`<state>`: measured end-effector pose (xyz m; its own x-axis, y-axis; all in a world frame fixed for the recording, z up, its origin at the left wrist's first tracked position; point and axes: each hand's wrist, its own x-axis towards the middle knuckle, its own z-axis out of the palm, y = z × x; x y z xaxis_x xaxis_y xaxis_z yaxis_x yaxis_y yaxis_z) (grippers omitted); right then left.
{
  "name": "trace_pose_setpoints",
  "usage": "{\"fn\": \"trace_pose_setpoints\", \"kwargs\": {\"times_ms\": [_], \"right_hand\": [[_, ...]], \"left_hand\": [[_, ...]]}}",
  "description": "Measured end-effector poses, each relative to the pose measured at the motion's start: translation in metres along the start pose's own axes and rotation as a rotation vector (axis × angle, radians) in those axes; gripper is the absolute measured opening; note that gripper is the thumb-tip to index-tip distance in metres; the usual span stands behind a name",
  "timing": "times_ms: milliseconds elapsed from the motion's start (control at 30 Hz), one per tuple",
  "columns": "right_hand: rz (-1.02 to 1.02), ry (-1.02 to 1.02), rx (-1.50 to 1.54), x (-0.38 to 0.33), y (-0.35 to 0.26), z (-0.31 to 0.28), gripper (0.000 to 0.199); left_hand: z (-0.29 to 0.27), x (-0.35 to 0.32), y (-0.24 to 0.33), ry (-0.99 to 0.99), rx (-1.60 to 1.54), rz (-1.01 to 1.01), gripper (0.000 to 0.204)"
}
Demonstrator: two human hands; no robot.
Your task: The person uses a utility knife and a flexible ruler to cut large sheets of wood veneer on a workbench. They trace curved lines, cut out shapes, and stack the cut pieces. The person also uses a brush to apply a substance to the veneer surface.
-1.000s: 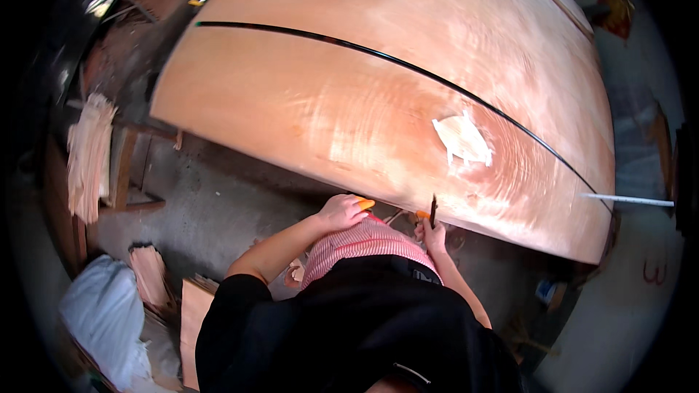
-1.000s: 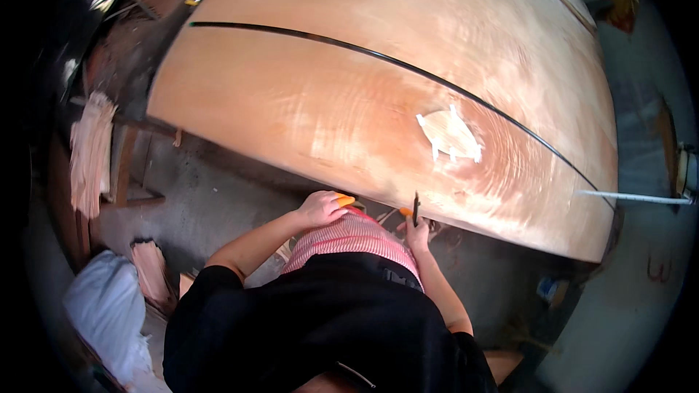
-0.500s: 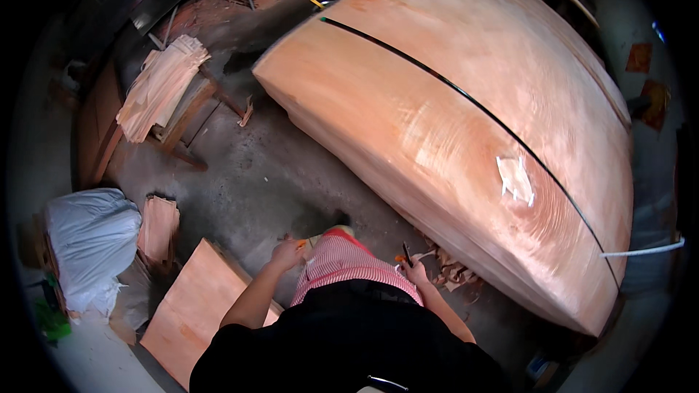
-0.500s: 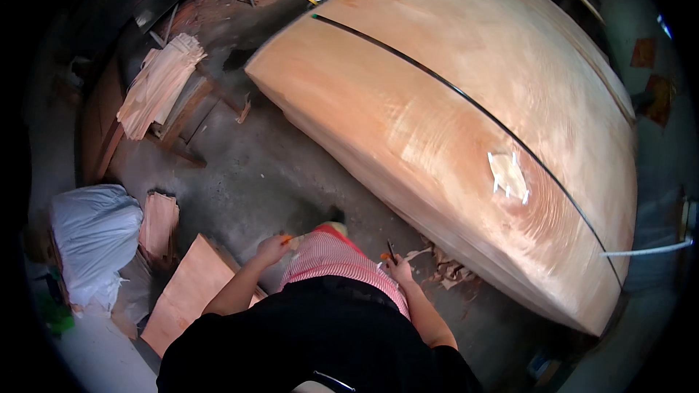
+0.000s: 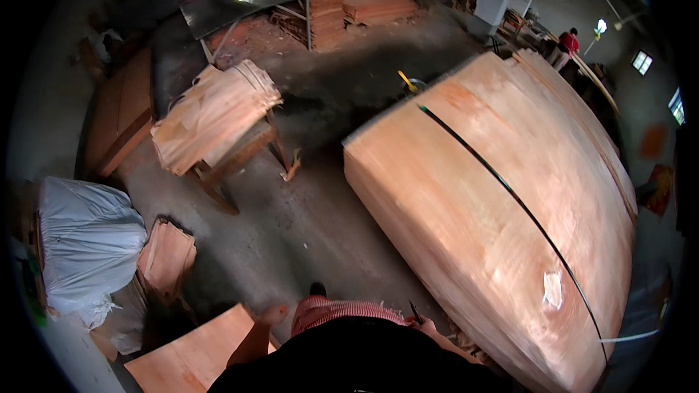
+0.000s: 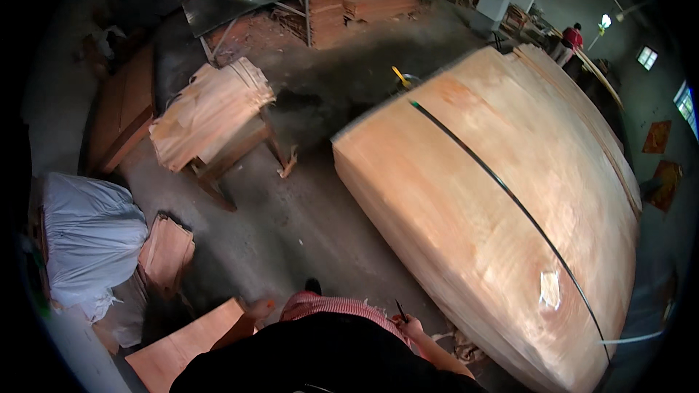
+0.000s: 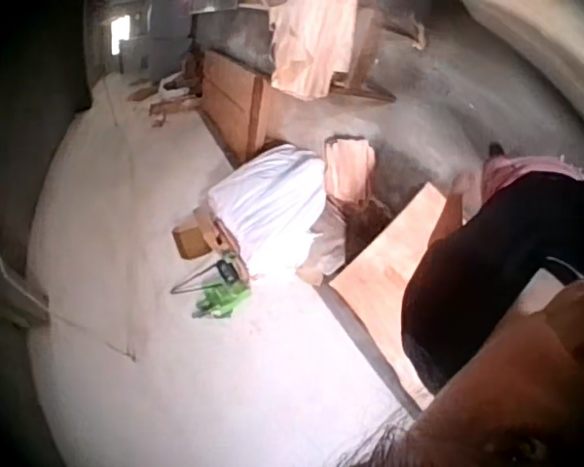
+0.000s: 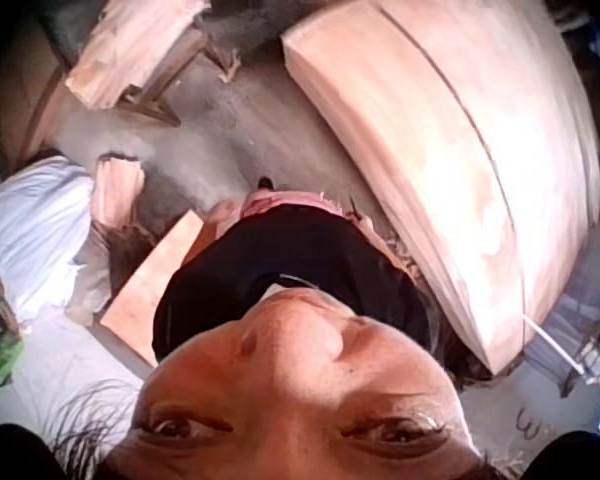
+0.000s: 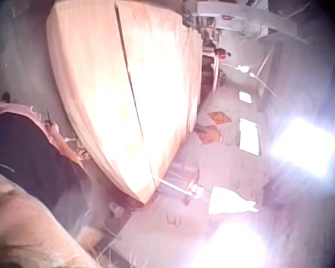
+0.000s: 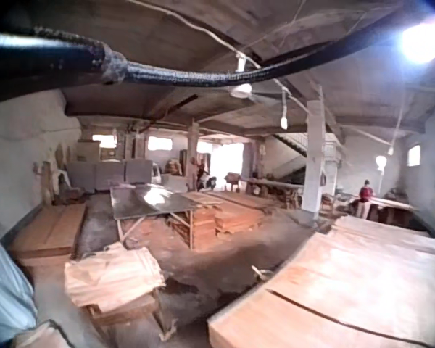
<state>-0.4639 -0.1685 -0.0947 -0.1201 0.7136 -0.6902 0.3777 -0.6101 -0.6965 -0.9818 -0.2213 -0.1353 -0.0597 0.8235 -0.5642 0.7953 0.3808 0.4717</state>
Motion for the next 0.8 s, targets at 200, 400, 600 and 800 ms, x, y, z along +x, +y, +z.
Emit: {"fn": "trace_pose_setpoints", "kwargs": {"times_ms": [200,400,600,800], "right_hand": [[-0.152,0.187,-0.709,0.085,-0.214,0.034,0.030],[-0.310,0.370,-0.463,0.195,-0.323,0.022,0.022],[-0.520,0.610,-0.583,0.311,-0.415,-0.018,0.020],[-0.311,0.745,-0.285,0.359,-0.491,-0.061,0.022]], "left_hand": [[-0.118,0.044,-0.040,0.027,0.016,-0.188,0.033],[-0.191,0.147,-0.008,0.051,0.164,0.039,0.028],[-0.260,0.247,0.020,-0.005,0.345,0.440,0.021],[-0.366,0.339,0.055,-0.206,0.511,0.287,0.027]]}}
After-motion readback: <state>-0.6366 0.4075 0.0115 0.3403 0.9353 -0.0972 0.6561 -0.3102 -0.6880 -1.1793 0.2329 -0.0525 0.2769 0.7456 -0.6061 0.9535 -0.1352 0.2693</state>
